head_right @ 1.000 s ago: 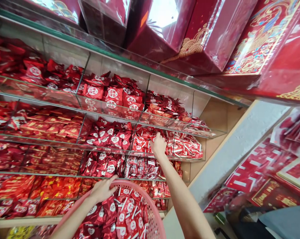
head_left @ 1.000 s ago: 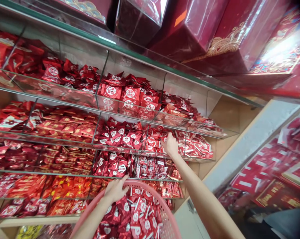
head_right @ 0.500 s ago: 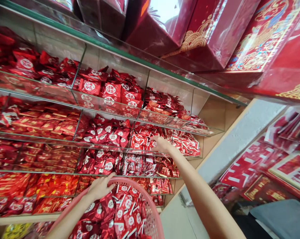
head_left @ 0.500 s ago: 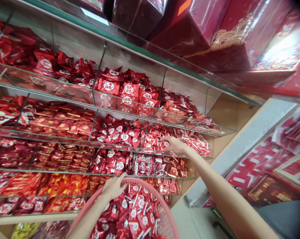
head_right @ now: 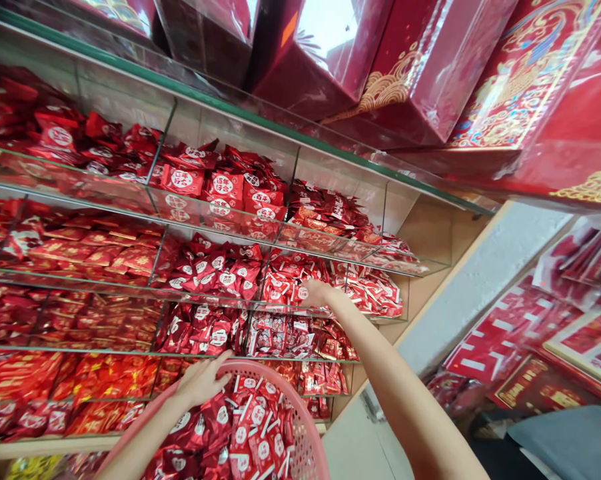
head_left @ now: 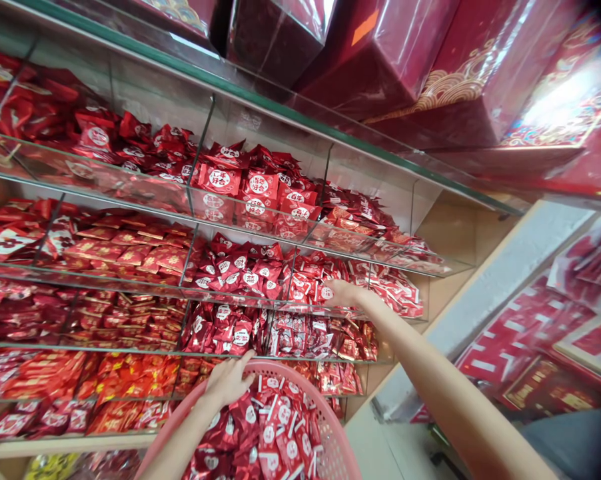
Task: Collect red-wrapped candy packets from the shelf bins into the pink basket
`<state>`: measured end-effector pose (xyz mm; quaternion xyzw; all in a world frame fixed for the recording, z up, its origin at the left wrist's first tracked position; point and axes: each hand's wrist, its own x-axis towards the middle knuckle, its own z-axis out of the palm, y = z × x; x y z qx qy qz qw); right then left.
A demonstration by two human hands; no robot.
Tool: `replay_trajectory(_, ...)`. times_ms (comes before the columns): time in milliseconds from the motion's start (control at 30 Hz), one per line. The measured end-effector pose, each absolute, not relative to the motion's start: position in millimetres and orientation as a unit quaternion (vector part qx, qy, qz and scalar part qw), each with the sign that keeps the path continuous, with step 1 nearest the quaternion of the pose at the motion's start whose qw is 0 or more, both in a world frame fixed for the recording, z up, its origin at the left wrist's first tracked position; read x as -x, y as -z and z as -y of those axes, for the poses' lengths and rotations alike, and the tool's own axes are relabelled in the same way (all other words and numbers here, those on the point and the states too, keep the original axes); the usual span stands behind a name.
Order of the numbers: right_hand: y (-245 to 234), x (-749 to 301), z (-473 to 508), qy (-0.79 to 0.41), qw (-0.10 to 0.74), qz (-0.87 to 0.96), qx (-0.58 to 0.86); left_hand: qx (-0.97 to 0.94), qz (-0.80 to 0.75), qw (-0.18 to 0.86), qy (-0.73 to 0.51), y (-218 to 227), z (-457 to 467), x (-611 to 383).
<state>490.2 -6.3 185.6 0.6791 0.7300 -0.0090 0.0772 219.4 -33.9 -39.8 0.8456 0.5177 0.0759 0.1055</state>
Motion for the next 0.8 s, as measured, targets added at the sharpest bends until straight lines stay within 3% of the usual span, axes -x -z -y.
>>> replay_trajectory(200, -189, -498, 9, 0.035, 0.037, -0.741, -0.669, -0.846, -0.516, 0.107, -0.082, 39, 34, -219)
replay_trajectory(400, -195, -518, 15, 0.082, -0.09, -0.725, -0.678, -0.842, -0.522, 0.112, -0.08, 38, 34, -219)
replay_trajectory(667, -199, -524, 19, 0.083, -0.096, -0.709, -0.694, -0.843, -0.521, 0.109, -0.077, 37, 34, -220)
replay_trajectory(800, -201, -520, 20, 0.099, -0.032, -0.728, -0.677, -0.841, -0.523, 0.112, -0.074, 35, 36, -220)
